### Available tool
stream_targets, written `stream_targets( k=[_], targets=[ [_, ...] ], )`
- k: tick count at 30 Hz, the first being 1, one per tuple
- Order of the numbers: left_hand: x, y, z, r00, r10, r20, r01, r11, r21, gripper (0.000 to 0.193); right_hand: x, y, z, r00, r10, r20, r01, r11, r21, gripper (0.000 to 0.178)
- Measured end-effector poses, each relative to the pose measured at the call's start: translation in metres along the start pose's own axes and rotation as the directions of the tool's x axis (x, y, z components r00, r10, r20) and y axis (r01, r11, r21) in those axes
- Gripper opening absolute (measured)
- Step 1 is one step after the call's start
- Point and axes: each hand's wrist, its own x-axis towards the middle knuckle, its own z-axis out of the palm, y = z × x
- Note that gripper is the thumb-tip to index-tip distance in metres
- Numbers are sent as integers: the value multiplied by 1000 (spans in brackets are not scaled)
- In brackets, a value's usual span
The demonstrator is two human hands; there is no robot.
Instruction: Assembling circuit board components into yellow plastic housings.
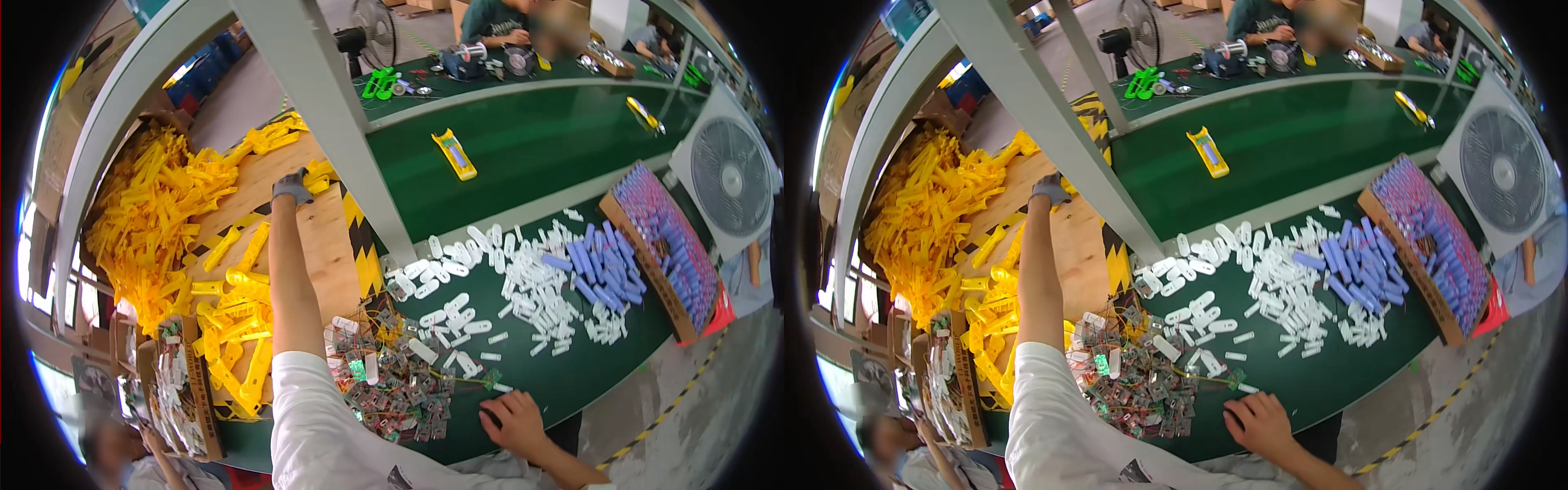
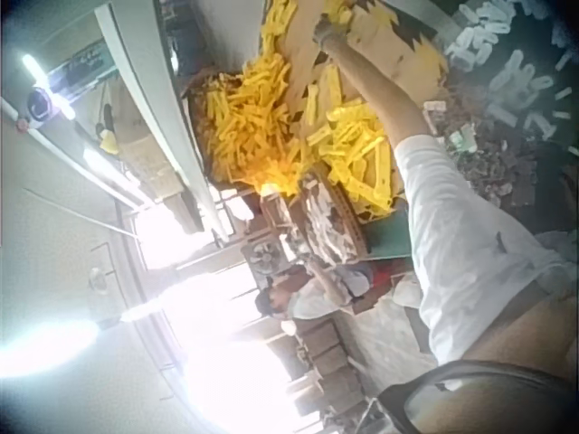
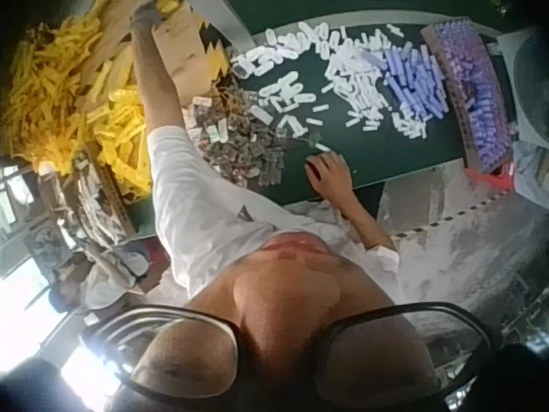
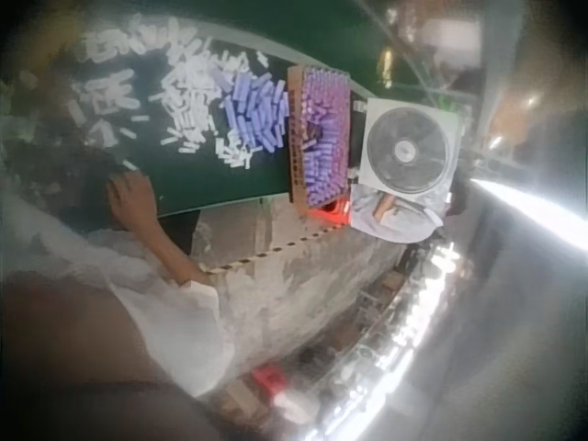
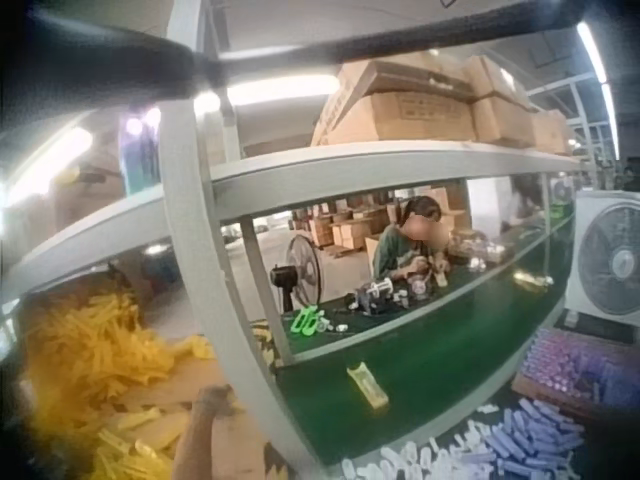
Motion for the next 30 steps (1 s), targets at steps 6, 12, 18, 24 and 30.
stream_targets(
  k=[6, 12, 18, 24, 30],
  targets=[
    [-49, 3, 6, 988, 149, 27, -151, 983, 102, 94, -3, 6, -1, 997, -41, -69, 41, 999, -8, 17],
    [-117, -23, 32, 967, 238, -88, -228, 967, 110, 103, -14, 3, 17, 971, -89, -222, 87, 996, -18, 15],
    [-185, -10, 28, 931, 365, 8, -365, 927, 85, 89, -25, 8, 27, 932, -92, -349, 114, 993, 41, 10],
    [-249, 24, 10, 908, 403, -113, -392, 914, 105, 82, -29, 23, 32, 924, -87, -372, 109, 993, 38, 12],
    [-294, 47, -21, 867, 452, -212, -461, 887, 4, 80, -52, 29, 33, 841, -116, -528, 136, 991, -2, 5]
  ],
)
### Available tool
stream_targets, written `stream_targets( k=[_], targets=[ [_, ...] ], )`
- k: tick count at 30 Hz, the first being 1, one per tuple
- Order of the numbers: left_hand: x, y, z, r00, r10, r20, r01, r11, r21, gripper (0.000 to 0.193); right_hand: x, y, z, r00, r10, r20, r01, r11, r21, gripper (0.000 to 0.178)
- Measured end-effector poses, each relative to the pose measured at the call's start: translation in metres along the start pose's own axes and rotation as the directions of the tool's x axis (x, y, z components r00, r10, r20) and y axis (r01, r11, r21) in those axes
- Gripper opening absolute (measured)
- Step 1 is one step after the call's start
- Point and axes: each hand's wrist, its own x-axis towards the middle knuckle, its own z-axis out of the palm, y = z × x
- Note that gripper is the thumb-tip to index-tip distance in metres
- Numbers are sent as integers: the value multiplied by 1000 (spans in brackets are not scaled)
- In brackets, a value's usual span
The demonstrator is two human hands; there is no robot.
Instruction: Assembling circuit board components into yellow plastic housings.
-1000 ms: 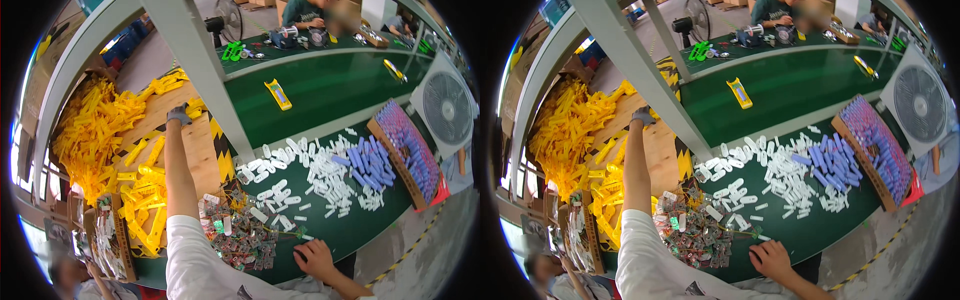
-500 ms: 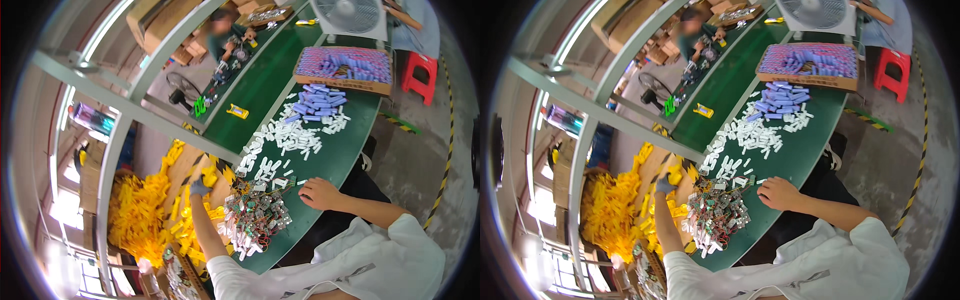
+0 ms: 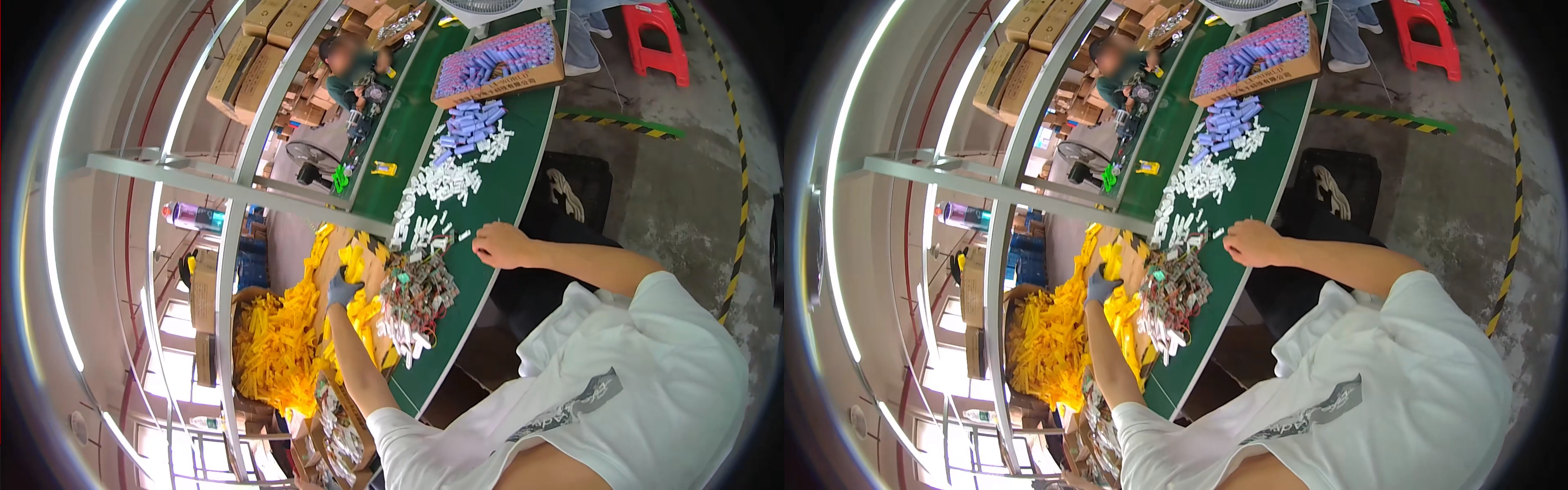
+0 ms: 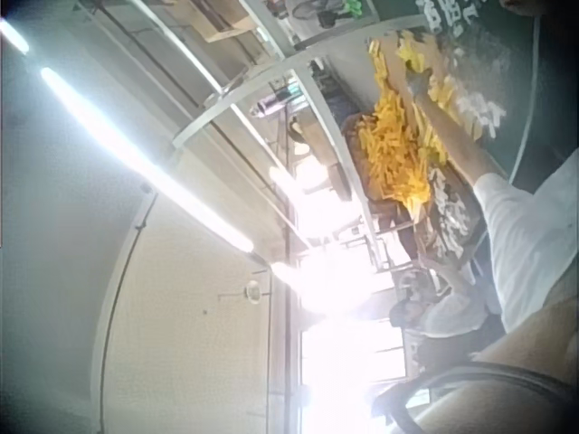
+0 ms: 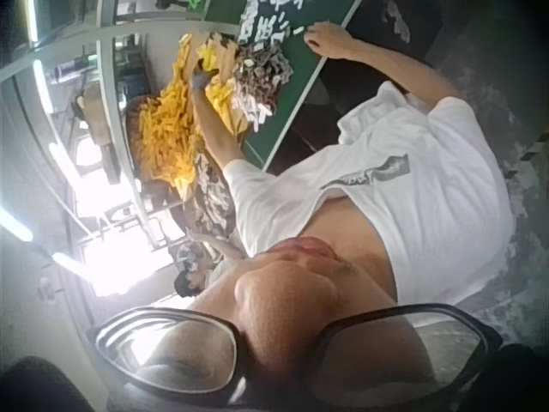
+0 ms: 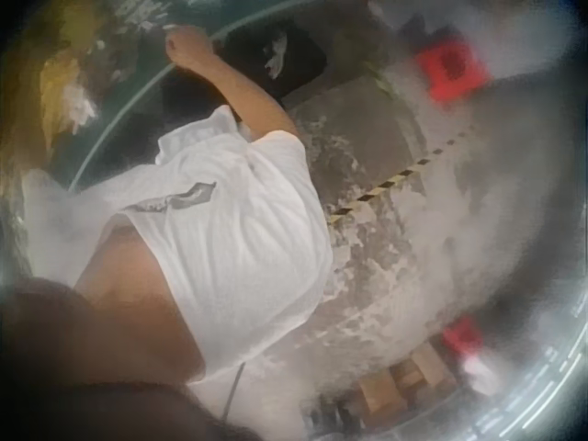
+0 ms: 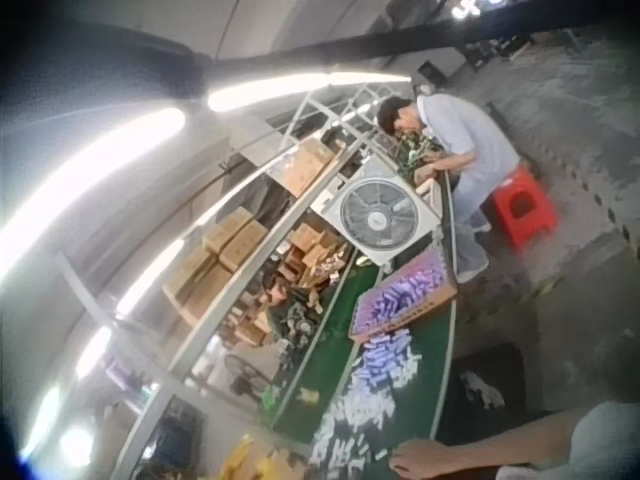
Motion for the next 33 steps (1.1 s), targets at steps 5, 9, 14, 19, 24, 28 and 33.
stream_targets(
  k=[5, 9, 14, 19, 24, 28, 33],
  targets=[
    [6, 55, 11, 982, 168, 88, -172, 984, 42, 84, -21, -17, -3, 987, -73, -143, 62, 995, -76, 4],
    [20, 87, 34, 964, 242, 112, -253, 963, 95, 83, -34, -32, -6, 980, -66, -190, 51, 995, -84, 10],
    [49, 112, 48, 935, 244, 259, -289, 945, 153, 81, -74, -14, -20, 952, -203, -229, 215, 976, 31, 16],
    [66, 107, 51, 924, 338, 179, -351, 935, 45, 66, -71, -13, -33, 962, -259, -83, 271, 936, 226, 15],
    [46, 100, 37, 929, 370, 20, -370, 929, -7, 51, 26, -34, -43, 999, 17, -52, -3, 969, 247, 6],
    [-2, 122, 28, 925, 230, -303, -278, 953, -124, 34, 78, -1, -5, 946, 170, 276, -179, 984, 7, 32],
    [-97, 179, 58, 947, -314, -75, -83, -10, -997, 29, 95, 13, 8, 850, 143, 508, -55, 981, -184, 36]
  ],
)
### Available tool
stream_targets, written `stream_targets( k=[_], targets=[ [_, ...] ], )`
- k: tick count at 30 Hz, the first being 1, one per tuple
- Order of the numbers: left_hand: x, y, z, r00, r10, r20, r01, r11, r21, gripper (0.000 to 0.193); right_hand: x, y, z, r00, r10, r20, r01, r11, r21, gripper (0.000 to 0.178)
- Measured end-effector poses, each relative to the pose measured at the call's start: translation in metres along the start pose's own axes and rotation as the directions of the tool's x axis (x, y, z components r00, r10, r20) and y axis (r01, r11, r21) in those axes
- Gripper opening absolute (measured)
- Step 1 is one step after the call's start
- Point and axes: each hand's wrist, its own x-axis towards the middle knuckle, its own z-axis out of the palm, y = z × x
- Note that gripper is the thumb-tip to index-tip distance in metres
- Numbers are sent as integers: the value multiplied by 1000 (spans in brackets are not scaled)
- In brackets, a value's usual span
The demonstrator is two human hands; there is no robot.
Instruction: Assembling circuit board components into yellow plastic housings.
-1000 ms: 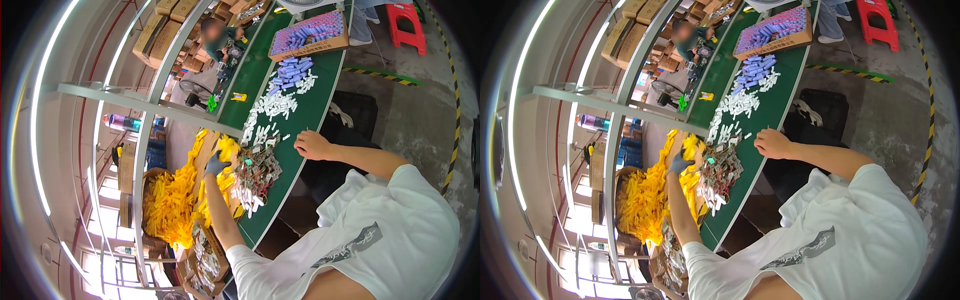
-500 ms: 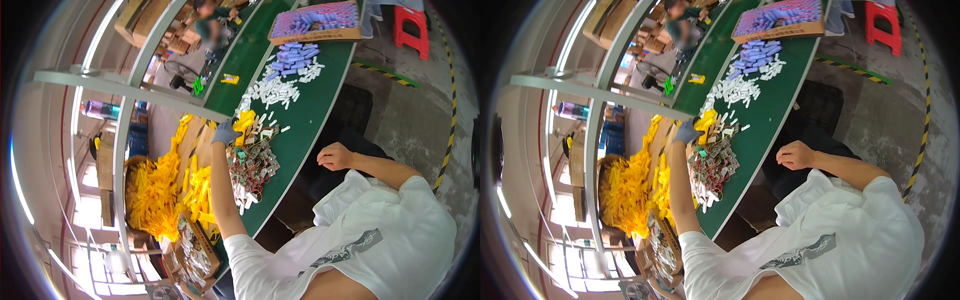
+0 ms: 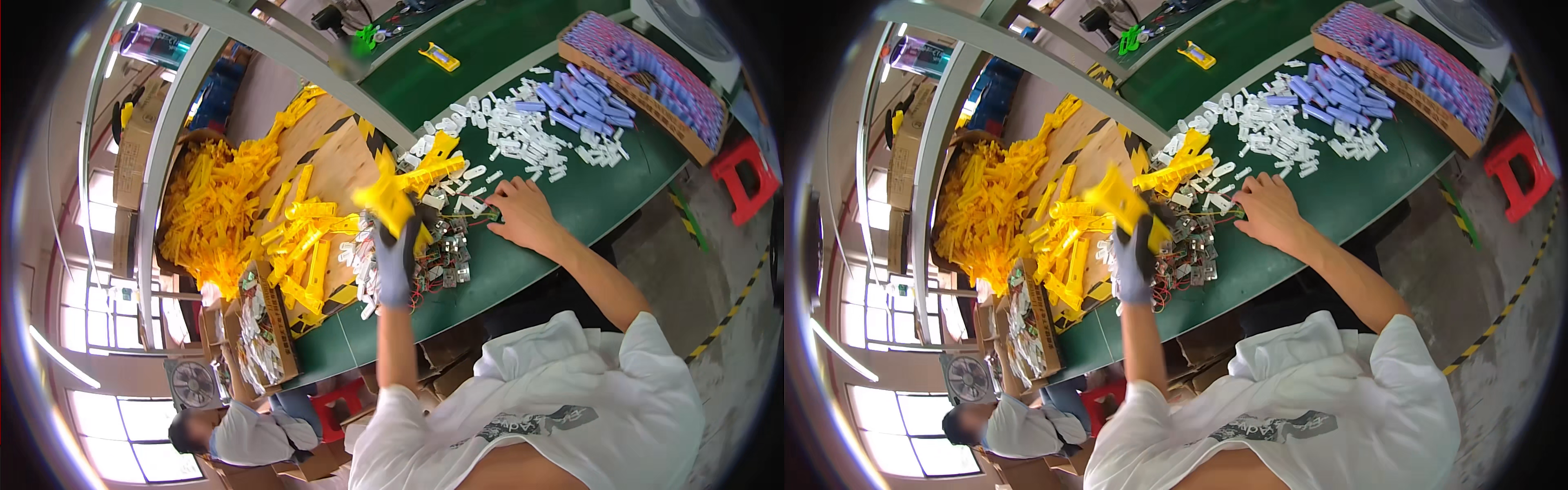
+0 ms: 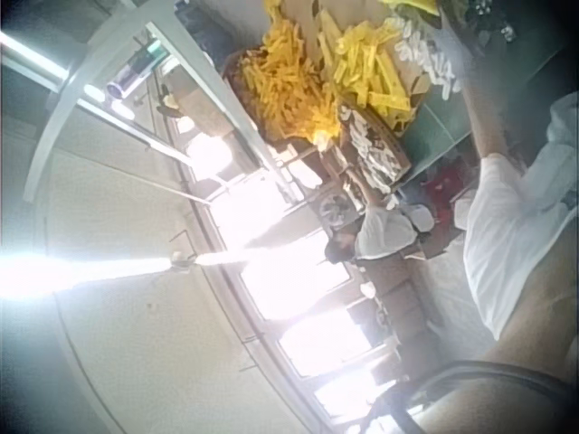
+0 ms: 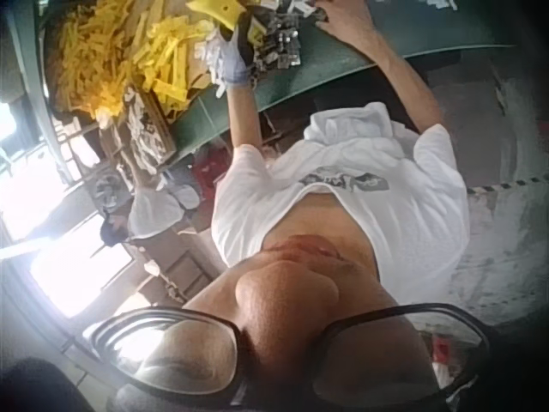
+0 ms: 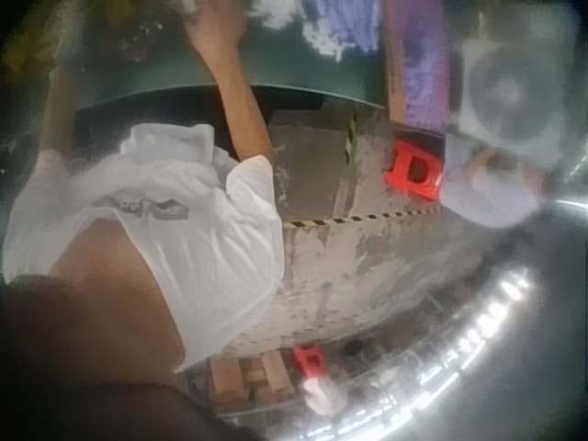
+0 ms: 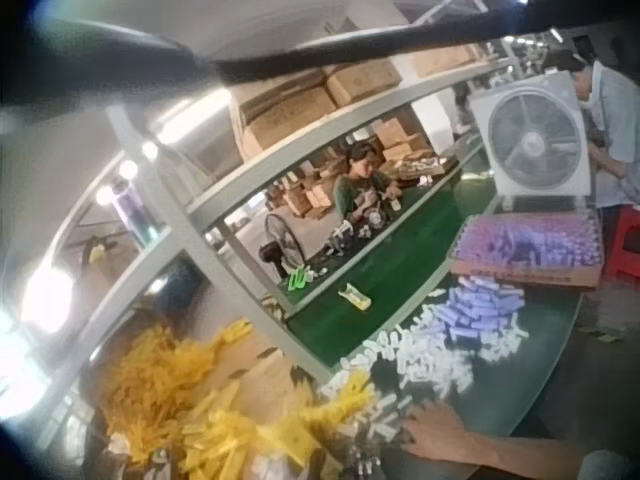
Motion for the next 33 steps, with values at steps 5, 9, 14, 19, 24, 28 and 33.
stream_targets(
  k=[5, 9, 14, 19, 24, 28, 33],
  targets=[
    [-114, -75, 53, 991, -135, -13, 85, 697, -712, 45, 27, 1, -2, 1000, -4, 20, 2, 996, 92, 24],
    [-140, -107, 82, 968, -222, 116, 215, 501, -838, 56, 25, -13, -31, 997, 22, 72, -54, 873, 485, 18],
    [-105, -113, 80, 948, -265, 178, 262, 327, -908, 62, -31, -6, -52, 990, 118, 70, -135, 723, 677, 13],
    [-76, -100, 103, 947, -245, 206, 280, 318, -906, 62, -97, 5, -58, 968, 122, 218, -242, 675, 697, 16],
    [-87, -103, 107, 932, -204, 299, 357, 658, -663, 49, -123, 18, -69, 944, 121, 307, -328, 438, 837, 27],
    [-92, -82, 115, 876, -178, 448, 433, 700, -568, 52, -117, 26, -52, 935, 215, 283, -349, 410, 843, 35],
    [-89, -86, 106, 794, -201, 574, 499, 754, -427, 52, -111, 32, -51, 922, 180, 342, -366, 121, 923, 34]
  ],
)
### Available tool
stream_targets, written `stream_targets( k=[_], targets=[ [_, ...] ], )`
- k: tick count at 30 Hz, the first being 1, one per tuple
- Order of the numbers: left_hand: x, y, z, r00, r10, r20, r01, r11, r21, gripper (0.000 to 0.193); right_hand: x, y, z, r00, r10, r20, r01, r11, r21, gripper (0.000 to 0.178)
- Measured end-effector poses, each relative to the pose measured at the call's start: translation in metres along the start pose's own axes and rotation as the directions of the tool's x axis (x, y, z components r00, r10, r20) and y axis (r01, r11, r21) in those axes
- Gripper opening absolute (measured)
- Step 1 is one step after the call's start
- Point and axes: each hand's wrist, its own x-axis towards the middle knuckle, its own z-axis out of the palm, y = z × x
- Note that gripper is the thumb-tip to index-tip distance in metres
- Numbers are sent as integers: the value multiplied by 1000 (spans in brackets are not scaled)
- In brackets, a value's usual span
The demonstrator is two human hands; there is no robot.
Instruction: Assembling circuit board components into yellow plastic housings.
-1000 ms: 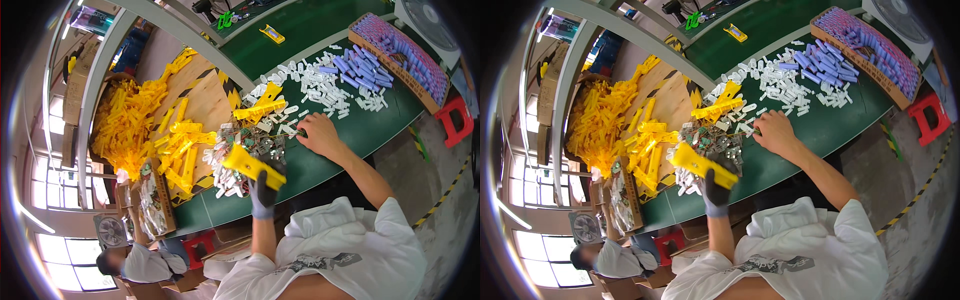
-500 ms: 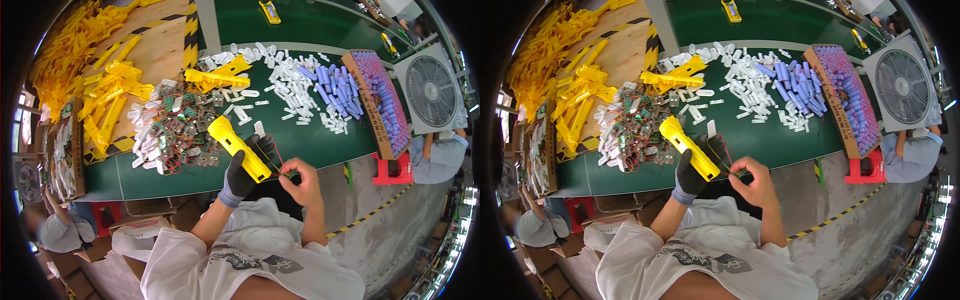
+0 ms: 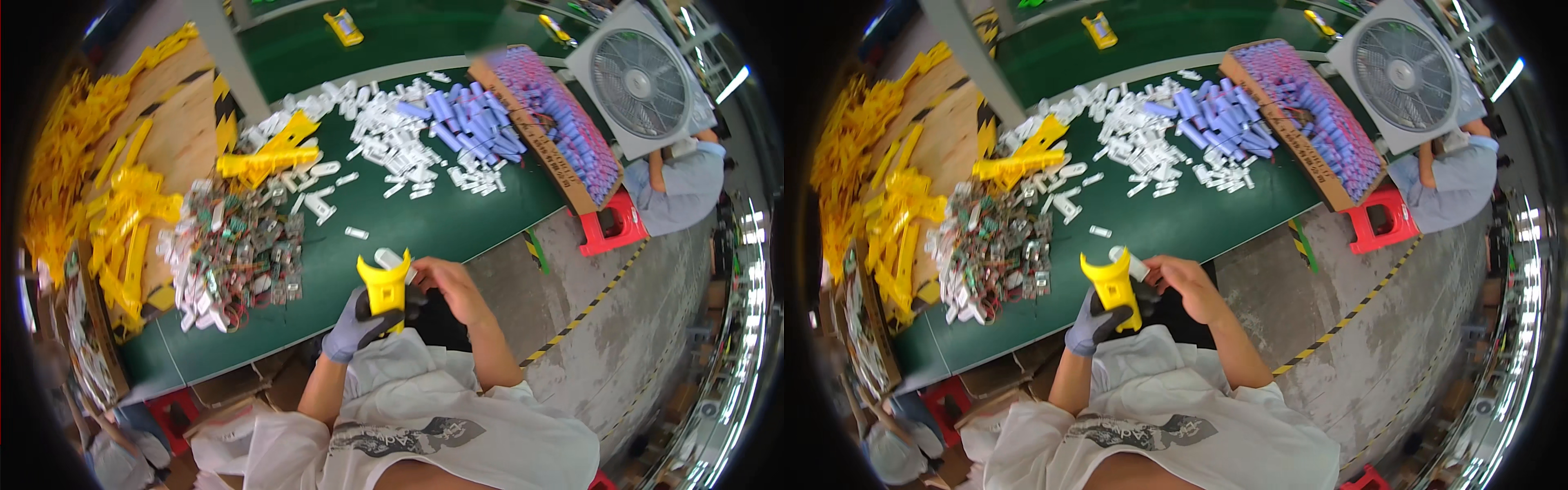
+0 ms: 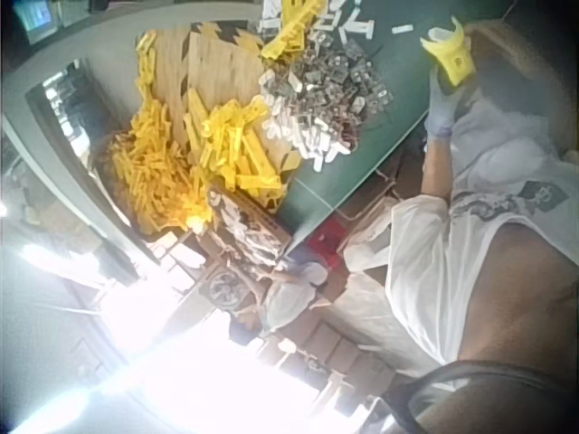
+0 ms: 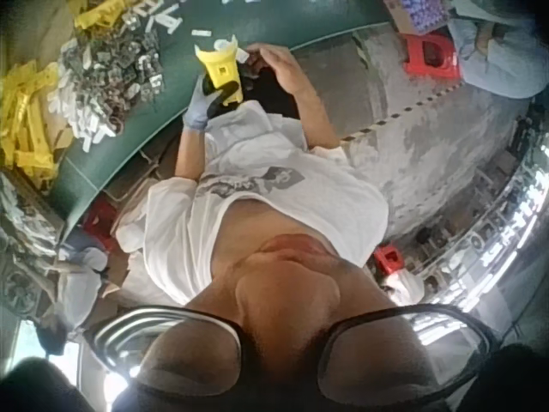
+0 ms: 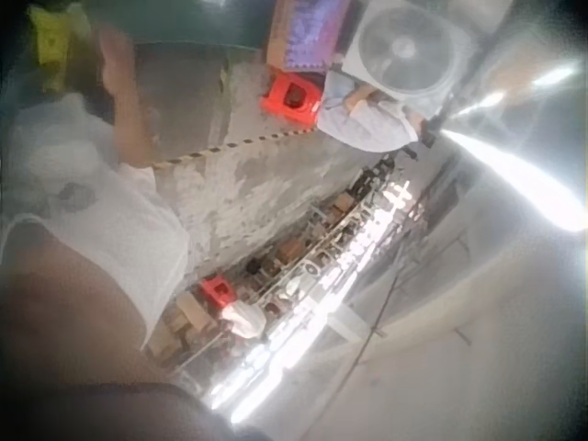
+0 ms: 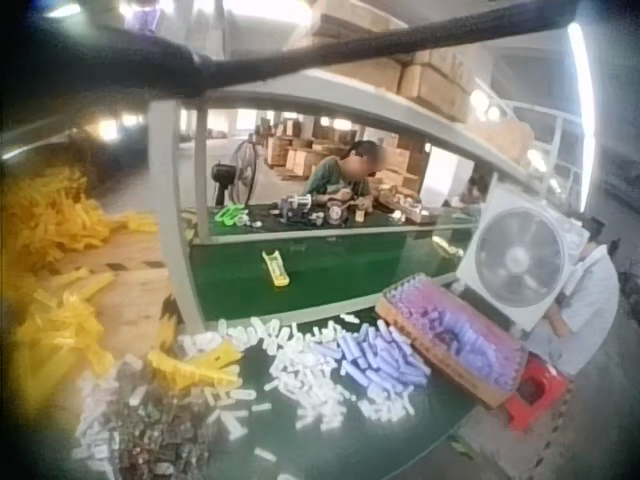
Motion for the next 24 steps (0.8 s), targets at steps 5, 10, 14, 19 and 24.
stream_targets(
  k=[5, 10, 14, 19, 24],
  targets=[
    [-14, 4, -24, 994, -99, 37, 79, 929, 362, 51, 14, 15, 23, 984, 159, -76, -168, 977, -128, 22],
    [7, 17, -28, 905, 425, 15, -376, 782, 497, 32, 25, 19, 22, 865, -299, -403, 282, 954, -102, 24],
    [12, 16, -24, 878, 379, -291, -463, 827, -320, 53, 12, 4, 8, 887, -230, -400, 265, 964, 32, 21],
    [44, 12, -39, 928, 373, 0, -336, 838, -429, 46, 13, 12, 25, 980, -150, -130, 113, 961, -254, 26],
    [76, 11, -17, 885, 412, 216, -325, 880, -347, 47, 19, 27, 48, 992, -32, 119, 69, 946, -317, 33]
  ],
)
